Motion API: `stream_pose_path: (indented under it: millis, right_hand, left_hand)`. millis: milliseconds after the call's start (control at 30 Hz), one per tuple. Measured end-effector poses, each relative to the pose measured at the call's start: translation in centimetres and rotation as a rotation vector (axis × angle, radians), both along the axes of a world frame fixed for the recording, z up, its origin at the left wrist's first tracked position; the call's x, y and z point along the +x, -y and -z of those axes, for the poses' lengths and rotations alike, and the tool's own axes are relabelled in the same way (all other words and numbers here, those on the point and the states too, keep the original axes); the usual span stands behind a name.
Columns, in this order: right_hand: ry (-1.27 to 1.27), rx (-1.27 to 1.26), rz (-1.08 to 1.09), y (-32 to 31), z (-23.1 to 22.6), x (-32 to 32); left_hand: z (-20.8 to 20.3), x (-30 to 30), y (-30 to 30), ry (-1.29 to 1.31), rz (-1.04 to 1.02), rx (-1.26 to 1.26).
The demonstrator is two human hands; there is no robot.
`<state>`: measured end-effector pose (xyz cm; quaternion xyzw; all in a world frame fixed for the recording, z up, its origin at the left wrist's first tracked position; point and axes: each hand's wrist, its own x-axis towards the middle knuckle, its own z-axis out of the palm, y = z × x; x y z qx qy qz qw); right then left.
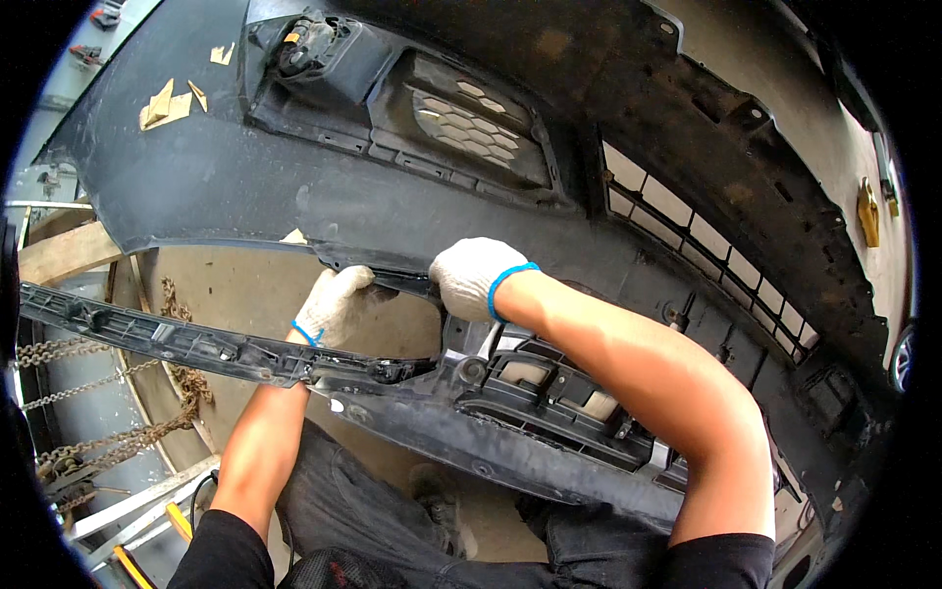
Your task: The person aligns and snaps a black plastic trim piece into the front bumper cover, pressing along the edge to secure clips. They then lift and position the bumper cover onto a support frame, adjusting its placement.
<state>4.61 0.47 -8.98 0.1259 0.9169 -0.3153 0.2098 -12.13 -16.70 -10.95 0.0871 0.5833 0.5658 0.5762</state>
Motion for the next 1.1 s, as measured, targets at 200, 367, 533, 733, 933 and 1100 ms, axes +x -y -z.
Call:
stream_pose_path:
  millis: [200,367,533,733,933,1100]
  right_hand:
    - [0.140,-0.039,0.112,0.3,0.0,-2.1]
    - [0.138,0.020,0.115,0.9,0.5,-2.7]
    - [0.096,-0.002,0.230,1.9,0.5,-2.9]
    - [0.124,0.033,0.205,1.4,-0.3,-2.2]
    - [-0.015,0.042,0.151,1.2,-0.8,-0.2]
    - [-0.107,0.172,0.135,2.6,-2.2,0.9]
  left_hand:
    - [0.9,-0.4,0.3,0.006,-0.013,-0.033]
    - [0.3,-0.1,0.0,0.024,-0.042,-0.036]
    - [1.4,-1.0,1.0,0.067,-0.006,-0.016]
    - [0.5,-0.4,0.4,0.099,0.097,-0.046]
    - [1.5,-1.0,0.8,0.045,0.119,-0.091]
    - [0.9,-0.6,0.8,-0.033,0.100,-0.028]
